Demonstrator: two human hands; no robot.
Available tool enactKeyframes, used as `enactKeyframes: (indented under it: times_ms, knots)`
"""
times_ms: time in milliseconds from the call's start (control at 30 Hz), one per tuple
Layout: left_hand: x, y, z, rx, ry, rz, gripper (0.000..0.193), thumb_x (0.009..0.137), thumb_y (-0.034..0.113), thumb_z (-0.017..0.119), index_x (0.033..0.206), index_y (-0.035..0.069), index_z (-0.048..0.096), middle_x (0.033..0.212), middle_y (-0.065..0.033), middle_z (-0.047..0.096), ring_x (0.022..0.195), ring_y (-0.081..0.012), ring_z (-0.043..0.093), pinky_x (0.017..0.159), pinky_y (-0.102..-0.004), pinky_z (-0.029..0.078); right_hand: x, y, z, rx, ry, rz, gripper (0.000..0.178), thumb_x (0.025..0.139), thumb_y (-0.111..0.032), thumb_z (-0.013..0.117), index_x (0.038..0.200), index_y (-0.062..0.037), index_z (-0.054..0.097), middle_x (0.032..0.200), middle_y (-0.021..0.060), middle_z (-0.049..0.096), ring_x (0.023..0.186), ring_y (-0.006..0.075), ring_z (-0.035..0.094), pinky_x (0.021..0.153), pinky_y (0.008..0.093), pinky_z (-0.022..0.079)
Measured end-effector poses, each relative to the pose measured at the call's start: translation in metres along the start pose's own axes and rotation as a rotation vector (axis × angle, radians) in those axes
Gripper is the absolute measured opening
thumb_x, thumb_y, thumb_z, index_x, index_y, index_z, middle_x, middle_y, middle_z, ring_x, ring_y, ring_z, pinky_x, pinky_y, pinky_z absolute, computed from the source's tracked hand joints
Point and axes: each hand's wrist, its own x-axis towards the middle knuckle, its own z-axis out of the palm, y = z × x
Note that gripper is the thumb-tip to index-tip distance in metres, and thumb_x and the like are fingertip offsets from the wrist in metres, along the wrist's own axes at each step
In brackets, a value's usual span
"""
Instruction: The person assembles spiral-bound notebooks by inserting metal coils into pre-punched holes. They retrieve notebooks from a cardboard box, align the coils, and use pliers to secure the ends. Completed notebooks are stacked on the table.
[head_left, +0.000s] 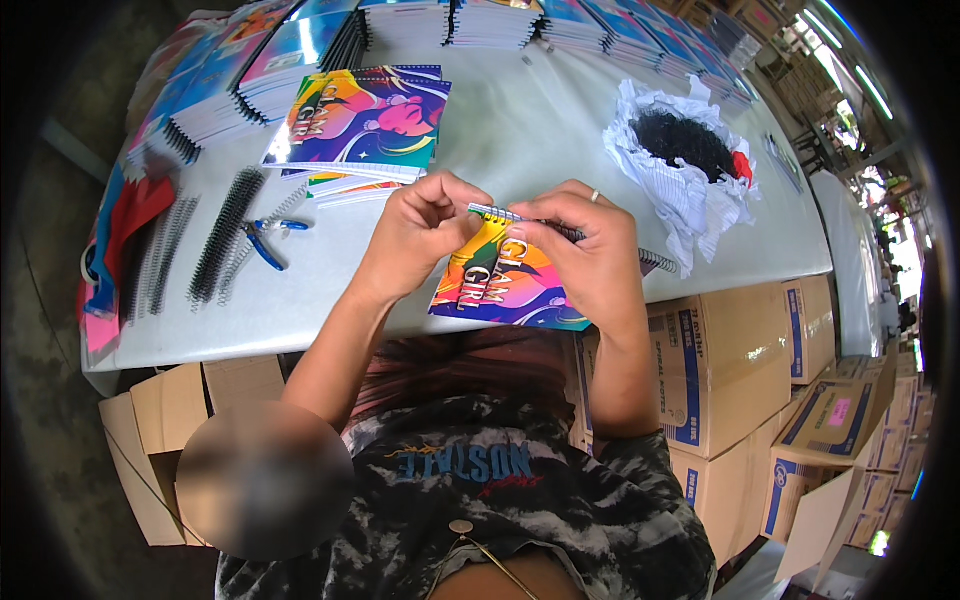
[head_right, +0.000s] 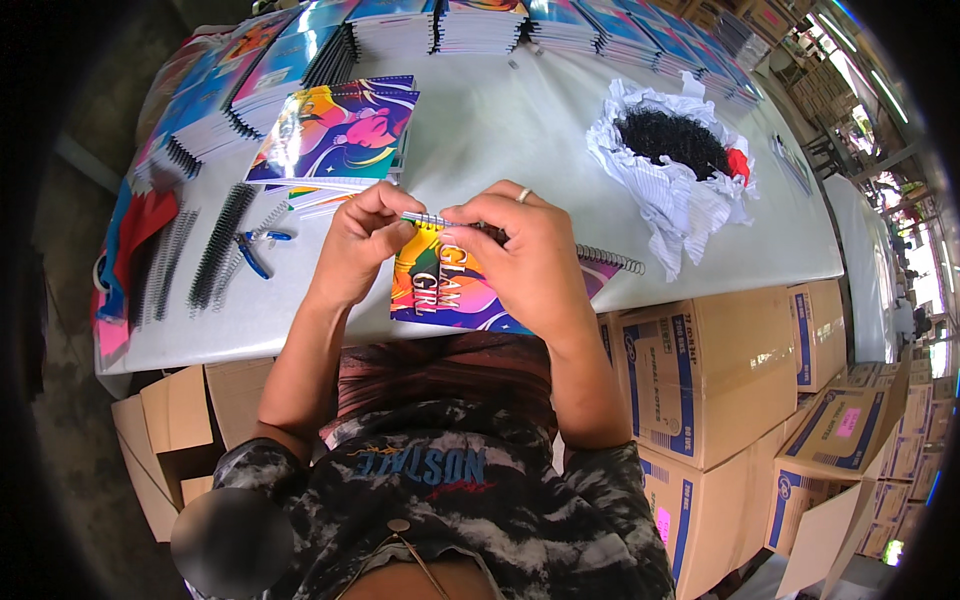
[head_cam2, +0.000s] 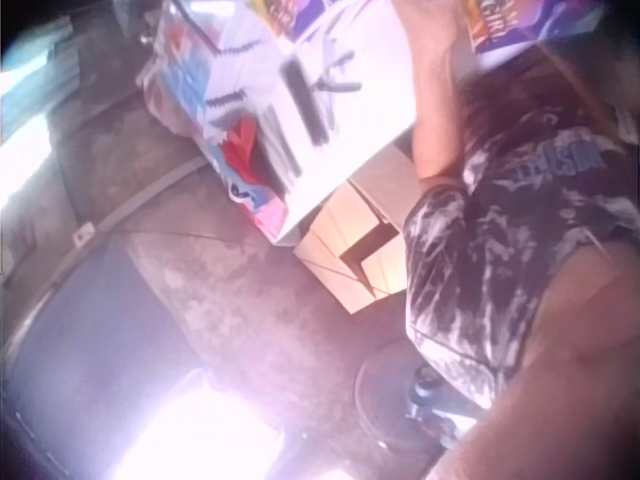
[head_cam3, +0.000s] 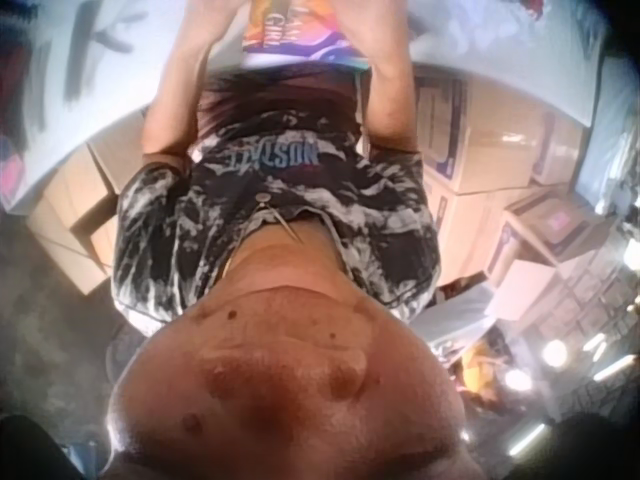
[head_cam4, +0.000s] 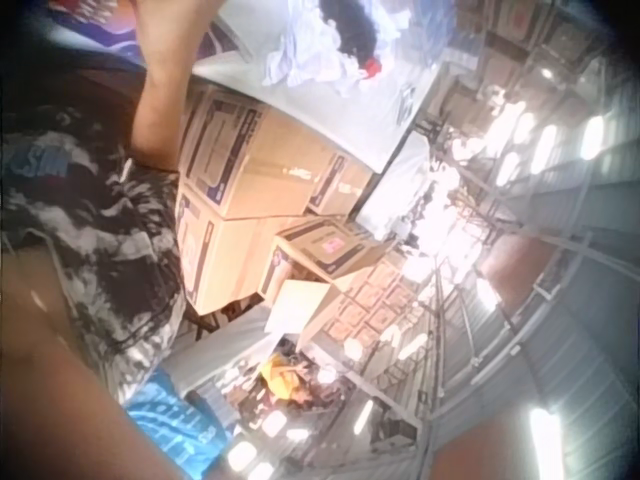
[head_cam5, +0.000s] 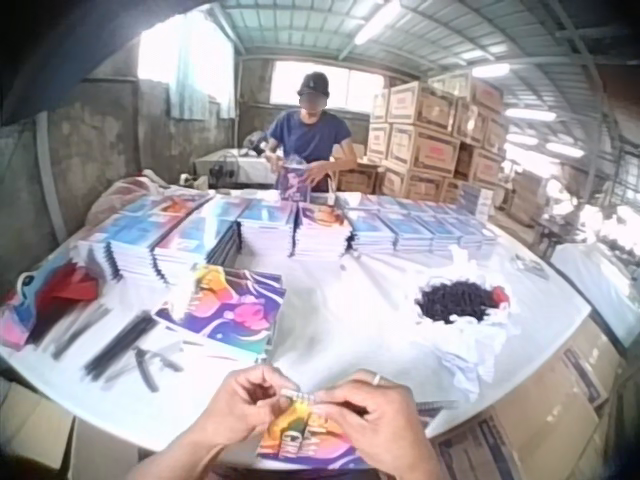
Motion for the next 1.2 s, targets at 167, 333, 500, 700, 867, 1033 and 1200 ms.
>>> enactKeyframes:
  times_ms: [167,333,500,700,867,1033,1200]
  knots:
    - [0.02,0.009,-0.008,0.108,0.017,-0.012,0.007,0.075,-0.003,0.058,0.076,0.003,0.054,0.073,-0.0003,0.057,0.068,-0.0052,0.052,0.063,-0.0207,0.042,0.017,-0.004,0.003,-0.218,-0.049,-0.125,0.013,0.072,-0.007,0.068,0.082,-0.0009,0.066,0.074,0.0082,0.059,0.065,0.0234,0.057,0.06,0.0319,0.044]
    - [0.023,0.025,-0.006,0.864,0.273,0.259,0.033,0.073,0.007,0.068,0.104,0.004,0.057,0.089,-0.0092,0.059,0.077,-0.0182,0.057,0.067,-0.0281,0.046,0.037,0.033,0.003,-0.704,0.107,-0.381,0.022,0.071,-0.012,0.069,0.092,-0.0095,0.068,0.104,0.0084,0.059,0.098,0.0286,0.051,0.084,0.0446,0.036]
    - [0.015,0.039,-0.073,1.739,0.251,0.416,0.055,0.072,0.009,0.067,0.124,0.009,0.049,0.125,-0.0126,0.05,0.113,-0.029,0.049,0.095,-0.038,0.038,-0.006,0.103,0.031,-0.849,-0.225,0.123,0.071,0.082,-0.043,0.057,0.135,-0.0036,0.031,0.14,0.0183,0.03,0.132,0.0394,0.018,0.105,0.0547,0.011]
    - [-0.006,0.044,-0.074,1.484,0.257,0.37,0.036,0.078,0.003,0.062,0.113,0.01,0.059,0.108,-0.0119,0.062,0.098,-0.0258,0.059,0.085,-0.0321,0.045,-0.015,0.111,0.046,-0.456,-0.205,0.242,0.079,0.086,-0.044,0.053,0.139,0.0024,0.016,0.143,0.0239,0.02,0.134,0.0386,0.014,0.106,0.0527,0.009]
    - [-0.039,0.032,-0.039,0.946,0.37,0.589,0.034,0.075,-0.004,0.06,0.109,0.001,0.06,0.103,-0.0139,0.064,0.097,-0.025,0.061,0.085,-0.0293,0.045,-0.01,0.074,0.075,1.036,-0.078,0.399,0.082,0.084,-0.035,0.06,0.14,0.0022,0.012,0.143,0.0195,0.022,0.134,0.0287,0.018,0.106,0.0425,0.016]
    - [-0.01,0.065,-0.038,1.267,0.605,0.949,0.034,0.071,-0.008,0.06,0.104,0.001,0.062,0.098,-0.0128,0.066,0.088,-0.0233,0.065,0.079,-0.0285,0.049,-0.008,0.075,0.09,0.988,-0.074,0.383,0.078,0.084,-0.029,0.061,0.139,0.0011,0.015,0.138,0.0206,0.032,0.126,0.0275,0.034,0.102,0.0371,0.027]
    - [0.039,0.081,-0.071,1.367,0.635,1.062,0.034,0.069,-0.003,0.067,0.102,0.006,0.065,0.096,-0.0086,0.067,0.084,-0.02,0.065,0.074,-0.0268,0.05,-0.031,0.105,0.102,0.731,-0.048,0.285,0.06,0.085,-0.015,0.061,0.135,-0.0006,0.03,0.122,0.0177,0.049,0.114,0.0224,0.047,0.093,0.0324,0.039]
